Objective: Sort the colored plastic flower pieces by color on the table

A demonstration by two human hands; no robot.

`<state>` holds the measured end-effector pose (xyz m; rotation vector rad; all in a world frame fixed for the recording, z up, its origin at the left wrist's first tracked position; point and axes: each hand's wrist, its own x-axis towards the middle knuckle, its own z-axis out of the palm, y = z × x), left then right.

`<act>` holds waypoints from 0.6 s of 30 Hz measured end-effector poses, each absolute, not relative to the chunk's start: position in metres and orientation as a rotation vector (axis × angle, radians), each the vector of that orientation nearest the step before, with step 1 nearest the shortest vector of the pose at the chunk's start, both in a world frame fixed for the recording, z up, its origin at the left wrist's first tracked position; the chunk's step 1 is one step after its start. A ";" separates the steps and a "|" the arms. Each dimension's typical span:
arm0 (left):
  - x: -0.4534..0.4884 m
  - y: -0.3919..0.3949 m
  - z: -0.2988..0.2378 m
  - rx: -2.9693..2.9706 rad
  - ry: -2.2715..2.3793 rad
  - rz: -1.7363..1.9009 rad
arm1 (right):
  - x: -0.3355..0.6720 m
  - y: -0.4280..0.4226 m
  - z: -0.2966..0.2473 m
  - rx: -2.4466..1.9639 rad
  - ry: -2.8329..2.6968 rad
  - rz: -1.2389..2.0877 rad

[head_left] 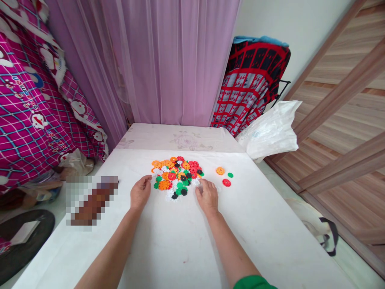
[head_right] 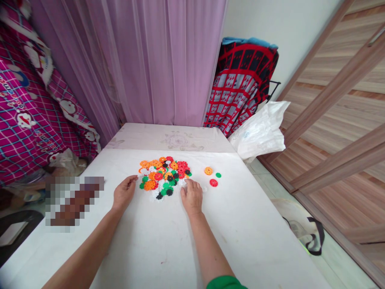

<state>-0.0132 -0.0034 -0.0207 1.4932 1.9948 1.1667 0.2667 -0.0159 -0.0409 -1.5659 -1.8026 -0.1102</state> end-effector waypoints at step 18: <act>-0.014 -0.004 -0.023 1.507 1.997 1.164 | 0.260 -0.008 -0.046 -1.557 -1.685 -0.033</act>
